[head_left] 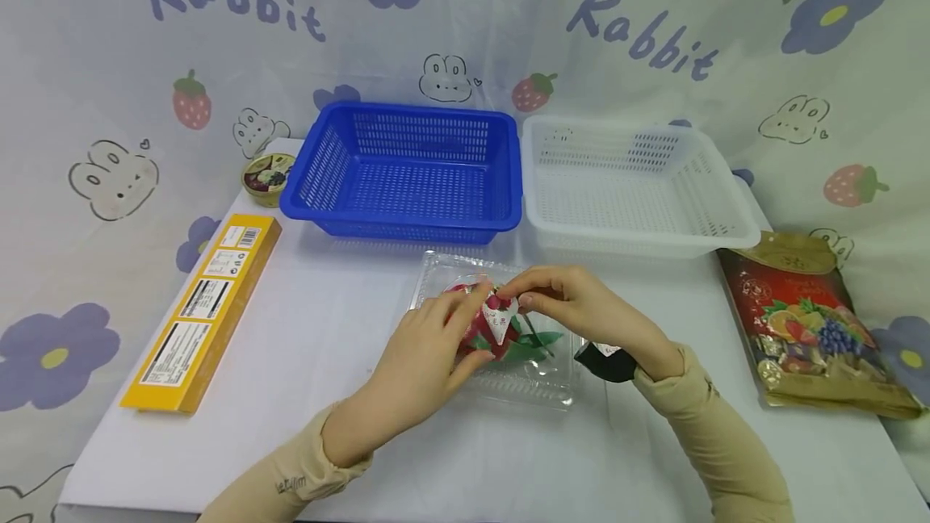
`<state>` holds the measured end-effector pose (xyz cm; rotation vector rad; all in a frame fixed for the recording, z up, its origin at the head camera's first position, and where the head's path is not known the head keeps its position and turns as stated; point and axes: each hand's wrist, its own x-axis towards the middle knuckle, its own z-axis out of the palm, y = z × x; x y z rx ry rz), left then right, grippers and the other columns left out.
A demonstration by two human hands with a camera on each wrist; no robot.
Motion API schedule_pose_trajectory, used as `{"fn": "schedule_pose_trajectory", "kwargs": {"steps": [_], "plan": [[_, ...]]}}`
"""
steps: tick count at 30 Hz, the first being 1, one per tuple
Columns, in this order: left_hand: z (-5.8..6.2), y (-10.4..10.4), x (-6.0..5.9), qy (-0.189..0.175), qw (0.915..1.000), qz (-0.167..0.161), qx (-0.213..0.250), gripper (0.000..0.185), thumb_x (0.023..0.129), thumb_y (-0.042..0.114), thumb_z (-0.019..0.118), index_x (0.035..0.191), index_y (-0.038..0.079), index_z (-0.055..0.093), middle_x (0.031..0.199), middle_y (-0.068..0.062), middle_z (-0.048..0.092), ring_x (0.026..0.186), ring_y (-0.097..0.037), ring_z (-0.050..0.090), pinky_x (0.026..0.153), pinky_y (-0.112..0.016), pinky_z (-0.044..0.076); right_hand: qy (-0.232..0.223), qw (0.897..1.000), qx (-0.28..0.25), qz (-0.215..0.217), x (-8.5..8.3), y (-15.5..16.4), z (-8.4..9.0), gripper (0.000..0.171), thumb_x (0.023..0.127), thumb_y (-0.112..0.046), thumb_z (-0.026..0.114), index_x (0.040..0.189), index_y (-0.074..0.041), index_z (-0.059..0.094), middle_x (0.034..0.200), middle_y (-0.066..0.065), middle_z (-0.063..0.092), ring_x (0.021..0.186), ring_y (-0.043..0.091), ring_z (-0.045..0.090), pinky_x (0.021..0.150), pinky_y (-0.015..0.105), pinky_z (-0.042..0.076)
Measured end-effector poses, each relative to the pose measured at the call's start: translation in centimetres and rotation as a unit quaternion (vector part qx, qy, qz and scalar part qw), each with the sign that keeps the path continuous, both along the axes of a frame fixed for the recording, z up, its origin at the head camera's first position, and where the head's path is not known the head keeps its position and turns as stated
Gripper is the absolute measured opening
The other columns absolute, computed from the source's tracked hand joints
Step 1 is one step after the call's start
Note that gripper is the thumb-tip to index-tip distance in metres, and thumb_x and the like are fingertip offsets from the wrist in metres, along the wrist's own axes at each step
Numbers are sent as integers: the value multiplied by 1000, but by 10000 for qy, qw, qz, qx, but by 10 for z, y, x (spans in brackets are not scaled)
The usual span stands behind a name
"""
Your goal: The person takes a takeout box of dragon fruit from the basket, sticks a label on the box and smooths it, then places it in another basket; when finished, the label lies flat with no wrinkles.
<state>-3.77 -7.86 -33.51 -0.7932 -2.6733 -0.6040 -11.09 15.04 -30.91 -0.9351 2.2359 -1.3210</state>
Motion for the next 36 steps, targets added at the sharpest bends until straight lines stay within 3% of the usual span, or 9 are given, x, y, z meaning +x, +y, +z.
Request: {"fn": "schedule_pose_trajectory", "kwargs": {"steps": [3, 6, 10, 15, 19, 28, 32, 36], "plan": [[-10, 3, 0, 996, 9928, -327, -585, 78, 79, 45, 76, 145, 18, 44, 138, -10, 52, 126, -34, 50, 97, -50, 46, -192, 9997, 156, 15, -4, 2, -1, 24, 98, -5, 54, 118, -4, 67, 115, 10, 70, 99, 14, 67, 89, 29, 55], [-20, 5, -1, 1654, 9756, -785, -1208, 74, 80, 53, 72, 142, 20, 48, 150, -5, 45, 139, -34, 38, 109, -56, 36, -364, 9988, 329, 40, -8, 4, -3, 25, 98, -7, 53, 119, -5, 67, 117, 9, 70, 104, 19, 67, 90, 31, 55], [-29, 7, 1, 1936, 9557, -1328, -1777, 70, 84, 58, 63, 141, 20, 50, 151, 2, 45, 143, -25, 36, 114, -54, 30, -494, 9973, 537, 64, -14, 6, -8, 26, 98, -6, 52, 119, -6, 67, 118, 9, 70, 108, 23, 65, 90, 34, 55], [-33, 8, 2, 1985, 9471, -1517, -2013, 70, 84, 62, 60, 140, 21, 52, 147, 3, 50, 142, -20, 38, 116, -50, 30, -664, 9957, 649, 49, -19, 6, -11, 27, 98, -5, 51, 119, -6, 68, 118, 9, 70, 102, 25, 66, 92, 42, 54], [-34, 6, 2, 1923, 9495, -1462, -2003, 69, 83, 63, 59, 137, 21, 54, 141, 2, 55, 140, -21, 42, 115, -49, 32, -771, 9949, 640, 66, -22, 5, -12, 27, 99, -4, 50, 120, -5, 67, 117, 10, 70, 98, 29, 66, 92, 48, 53], [-39, -3, 4, 1753, 9566, -1296, -1934, 67, 83, 62, 59, 135, 19, 56, 134, 3, 60, 136, -23, 46, 114, -50, 31, -913, 9940, 588, 106, -24, 6, -15, 28, 98, -4, 50, 122, -2, 65, 117, 13, 69, 99, 32, 65, 92, 43, 53], [-40, -11, 5, 1476, 9691, -1142, -1610, 64, 82, 57, 65, 133, 19, 59, 129, 3, 63, 135, -29, 45, 113, -55, 30, -871, 9945, 576, 101, -23, 7, -16, 27, 98, -6, 53, 123, -3, 64, 122, 13, 67, 103, 31, 65, 93, 37, 54], [-42, -19, 3, 1093, 9807, -1018, -1260, 62, 81, 54, 70, 131, 19, 60, 130, 3, 61, 134, -35, 43, 108, -65, 31, -291, 9968, 736, 118, -17, 8, -17, 25, 97, -9, 56, 120, -9, 65, 120, 6, 68, 107, 21, 65, 92, 34, 54]]}}
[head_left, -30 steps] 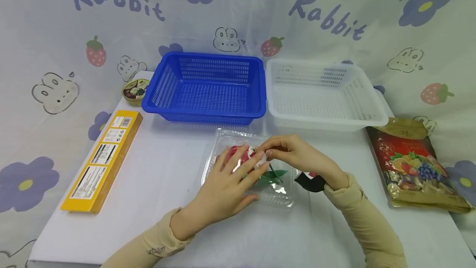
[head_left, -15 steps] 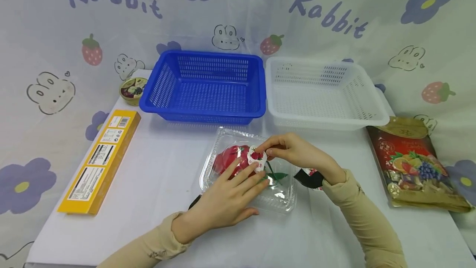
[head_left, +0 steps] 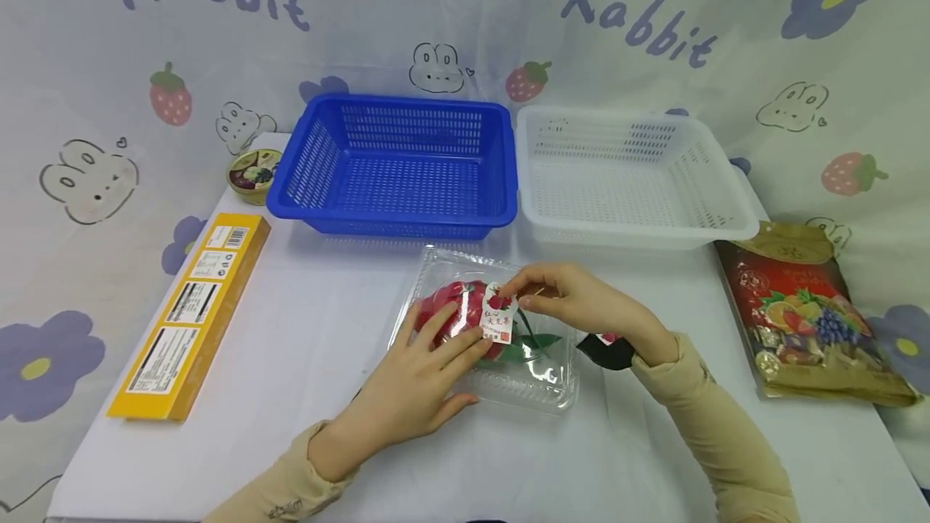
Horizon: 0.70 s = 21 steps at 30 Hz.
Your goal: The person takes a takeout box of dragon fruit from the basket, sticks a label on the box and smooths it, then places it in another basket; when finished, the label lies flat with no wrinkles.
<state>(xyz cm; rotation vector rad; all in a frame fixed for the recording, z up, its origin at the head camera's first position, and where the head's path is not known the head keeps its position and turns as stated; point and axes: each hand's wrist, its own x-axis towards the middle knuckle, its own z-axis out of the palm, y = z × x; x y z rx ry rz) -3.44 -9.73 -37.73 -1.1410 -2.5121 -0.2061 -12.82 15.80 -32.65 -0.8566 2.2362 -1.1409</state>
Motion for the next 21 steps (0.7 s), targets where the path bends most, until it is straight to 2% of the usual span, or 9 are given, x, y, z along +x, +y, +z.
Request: {"fn": "schedule_pose_trajectory", "kwargs": {"steps": [2, 5, 9, 12, 17, 21], "plan": [[-2, -1, -2, -148, 9999, 53, 46, 63, 81, 54, 70, 131, 19, 60, 132, 3, 60, 134, -35, 43, 105, -68, 32, 404, 9991, 125, 38, 6, 1, 0, 25, 96, -9, 58, 120, -12, 65, 121, 3, 67, 107, 18, 64, 91, 34, 53], [1, 1, -3, -412, 9989, 204, -35, 66, 81, 56, 69, 135, 18, 57, 136, 3, 57, 135, -35, 42, 104, -68, 32, 916, 9951, 367, -3, 18, 3, -1, 24, 95, -12, 60, 118, -15, 66, 131, 4, 62, 116, 20, 61, 92, 37, 52], [13, 7, 0, -871, 9946, 425, -364, 73, 81, 58, 68, 138, 16, 54, 143, 2, 53, 133, -35, 42, 104, -66, 35, 1453, 9870, 662, -194, 37, 4, -8, 21, 94, -15, 62, 114, -17, 67, 143, 7, 53, 130, 28, 50, 102, 47, 47], [23, 11, 2, -1187, 9899, 485, -605, 76, 80, 60, 68, 139, 14, 53, 145, 0, 51, 131, -36, 43, 102, -64, 39, 1868, 9791, 728, -336, 51, 3, -15, 20, 93, -16, 65, 113, -18, 67, 147, 8, 49, 135, 32, 45, 107, 53, 41], [33, 14, 3, -1445, 9846, 562, -806, 78, 78, 62, 68, 138, 13, 55, 145, 0, 52, 127, -35, 46, 97, -61, 45, 2630, 9601, 682, -665, 65, 0, -32, 29, 88, -16, 70, 117, -17, 65, 151, 11, 43, 138, 38, 40, 106, 58, 39], [40, 15, -1, -1529, 9827, 549, -886, 76, 79, 64, 66, 135, 14, 57, 143, 0, 54, 121, -33, 49, 91, -57, 48, 3181, 9388, 962, -909, 70, -3, -47, 41, 89, -19, 68, 129, -19, 60, 153, 17, 38, 139, 43, 36, 104, 63, 37]]}}
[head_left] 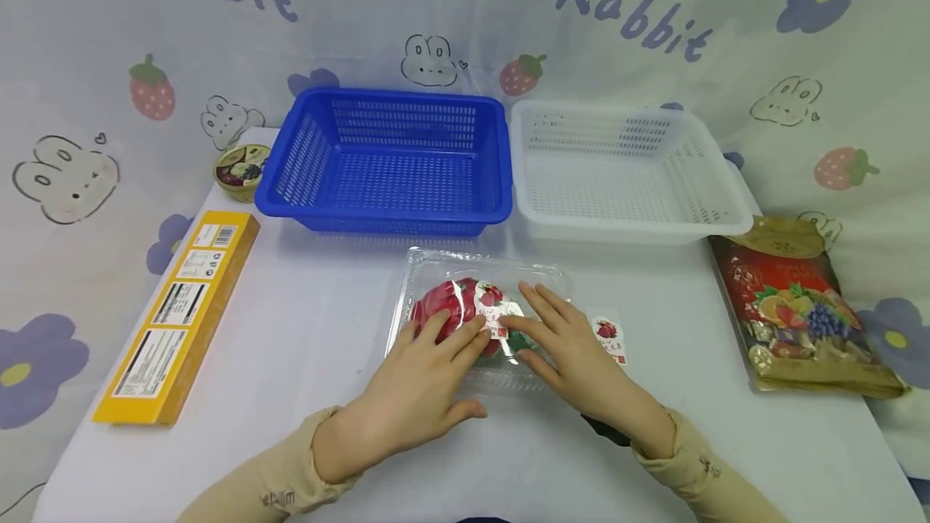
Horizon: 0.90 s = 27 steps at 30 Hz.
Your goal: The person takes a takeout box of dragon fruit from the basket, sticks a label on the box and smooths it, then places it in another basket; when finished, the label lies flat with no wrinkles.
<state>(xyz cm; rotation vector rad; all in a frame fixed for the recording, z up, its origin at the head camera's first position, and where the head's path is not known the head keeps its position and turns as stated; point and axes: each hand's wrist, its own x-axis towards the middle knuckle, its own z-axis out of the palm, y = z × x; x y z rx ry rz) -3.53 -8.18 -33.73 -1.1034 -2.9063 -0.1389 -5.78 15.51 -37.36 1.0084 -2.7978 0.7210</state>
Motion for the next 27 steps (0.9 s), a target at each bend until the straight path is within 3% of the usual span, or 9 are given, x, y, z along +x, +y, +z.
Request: {"fn": "schedule_pose_trajectory", "kwargs": {"steps": [4, 7, 11, 16, 19, 23, 25, 27], "plan": [[8, -1, -15, -276, 9996, 80, -7, 75, 79, 65, 64, 137, 17, 56, 144, 1, 54, 114, -28, 50, 89, -50, 48, 203, 9987, 412, -241, 0, -5, -7, 46, 97, -27, 56, 142, -23, 49, 156, 15, 35, 143, 38, 31, 106, 61, 32], [11, -4, -28, -592, 9982, 126, 45, 76, 80, 63, 65, 140, 18, 53, 145, -1, 52, 112, -28, 50, 88, -47, 48, 215, 9961, 751, -407, -3, -11, -6, 49, 100, -35, 48, 148, -27, 41, 157, 12, 33, 141, 36, 34, 102, 56, 35], [14, -5, -44, -1176, 9929, 27, 180, 73, 81, 60, 66, 139, 17, 53, 150, -5, 46, 113, -33, 53, 84, -49, 52, 222, 9910, 1136, -666, -11, -19, -2, 55, 99, -45, 48, 151, -30, 35, 157, 9, 34, 133, 36, 42, 93, 48, 39], [14, -1, -64, -1890, 9814, 50, 332, 67, 82, 57, 68, 134, 18, 52, 157, -6, 35, 118, -39, 58, 82, -52, 55, 95, 9879, 1177, -1002, -14, -23, -2, 62, 95, -49, 51, 151, -27, 35, 157, 8, 34, 128, 34, 44, 87, 43, 39], [11, -1, -64, -1833, 9824, 174, 322, 72, 83, 56, 68, 140, 17, 48, 156, -5, 36, 120, -39, 58, 83, -52, 54, -82, 9877, 1088, -1118, -12, -24, -5, 65, 96, -53, 49, 152, -24, 33, 159, 8, 29, 136, 35, 37, 94, 47, 38], [2, -7, -54, -1060, 9926, 507, 300, 76, 84, 58, 65, 146, 20, 44, 154, 0, 41, 118, -33, 54, 87, -46, 50, -354, 9870, 795, -1354, -9, -22, -11, 68, 96, -55, 46, 153, -20, 32, 161, 13, 22, 147, 39, 18, 110, 59, 25], [-5, -13, -49, -712, 9940, 763, 325, 75, 84, 60, 62, 147, 24, 43, 154, 2, 40, 121, -31, 49, 91, -46, 45, -532, 9850, 549, -1547, -7, -17, -14, 68, 97, -54, 46, 152, -18, 32, 162, 16, 17, 149, 41, 10, 112, 65, 18], [-13, -21, -44, -620, 9917, 1051, 402, 74, 86, 60, 59, 149, 28, 38, 157, 0, 35, 130, -31, 42, 99, -48, 39, -793, 9818, 183, -1717, -5, -11, -18, 67, 98, -50, 47, 153, -17, 30, 163, 17, 10, 149, 43, 4, 112, 70, 13]]}}
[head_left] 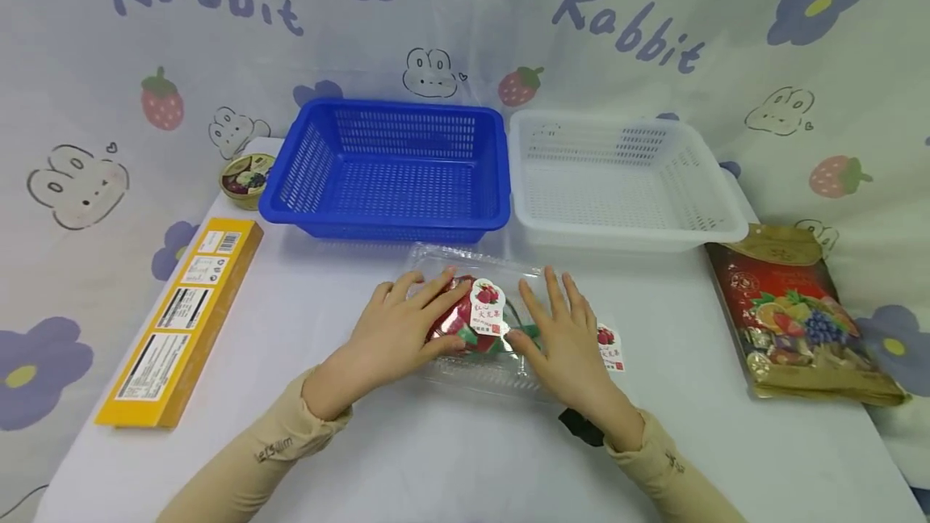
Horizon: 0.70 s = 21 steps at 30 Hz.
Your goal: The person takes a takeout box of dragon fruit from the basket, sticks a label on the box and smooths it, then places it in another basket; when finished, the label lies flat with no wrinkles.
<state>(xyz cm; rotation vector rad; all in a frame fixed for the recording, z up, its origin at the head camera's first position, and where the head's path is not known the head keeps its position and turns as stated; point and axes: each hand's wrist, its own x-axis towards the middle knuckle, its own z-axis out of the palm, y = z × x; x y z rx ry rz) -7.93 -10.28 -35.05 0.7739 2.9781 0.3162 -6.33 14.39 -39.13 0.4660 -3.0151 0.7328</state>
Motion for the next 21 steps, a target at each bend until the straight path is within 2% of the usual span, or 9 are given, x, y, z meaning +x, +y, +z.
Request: {"fn": "schedule_pose_trajectory", "kwargs": {"steps": [2, 5, 9, 11, 14, 17, 20, 21], "plan": [[-8, -8, 3, -83, 9992, 313, 252, 72, 89, 58, 57, 151, 29, 35, 160, -4, 29, 141, -37, 32, 107, -56, 33, -256, 9985, -451, -175, 1, 7, -4, 66, 99, -45, 48, 154, -18, 25, 164, 15, 1, 149, 44, 2, 110, 73, 13], [-19, -17, 6, -418, 9921, 762, 907, 72, 92, 55, 54, 153, 25, 29, 162, -10, 20, 145, -46, 21, 109, -67, 27, -688, 9884, -1324, -270, 2, 15, -9, 68, 101, -34, 48, 157, -22, 12, 164, 10, -7, 150, 42, 0, 110, 73, 13], [-31, -25, 7, -973, 9691, 1107, 1980, 77, 95, 50, 54, 156, 19, 18, 163, -11, 14, 144, -48, 20, 109, -70, 25, -1101, 9644, -2390, -258, 4, 20, -17, 74, 103, -24, 45, 157, -19, -6, 164, 9, -11, 151, 35, -6, 116, 65, 7], [-37, -27, 7, -1266, 9538, 1204, 2444, 81, 96, 47, 54, 157, 15, 12, 164, -12, 11, 145, -48, 17, 111, -70, 21, -1280, 9525, -2748, -290, 6, 20, -20, 75, 103, -23, 42, 155, -15, -11, 163, 11, -14, 151, 33, -11, 118, 62, 1], [-46, -29, 7, -1678, 9279, 1324, 3055, 84, 96, 44, 54, 157, 11, 7, 163, -18, 7, 147, -48, 9, 112, -70, 15, -1678, 9309, -3216, -440, 10, 19, -25, 73, 105, -26, 37, 155, -15, -15, 162, 9, -18, 150, 32, -16, 117, 62, -4], [-55, -29, 7, -2059, 8945, 1384, 3718, 81, 97, 40, 53, 157, 14, 6, 162, -21, 6, 147, -48, 7, 111, -72, 12, -1868, 9109, -3647, -482, 12, 17, -28, 72, 104, -27, 35, 155, -17, -16, 162, 7, -20, 149, 34, -16, 116, 65, -5], [-60, -26, 8, -2223, 8592, 1452, 4373, 78, 96, 33, 54, 157, 19, 7, 163, -16, 8, 149, -43, 7, 114, -68, 10, -1763, 9039, -3861, -524, 12, 15, -30, 73, 103, -25, 38, 155, -18, -14, 163, 7, -18, 150, 35, -14, 115, 67, -5], [-60, -24, 9, -2255, 8504, 1514, 4506, 77, 96, 32, 54, 157, 22, 8, 164, -14, 8, 149, -42, 7, 114, -68, 9, -1699, 9036, -3894, -555, 12, 14, -30, 74, 103, -24, 39, 155, -17, -12, 163, 7, -16, 150, 35, -13, 115, 67, -5]]}}
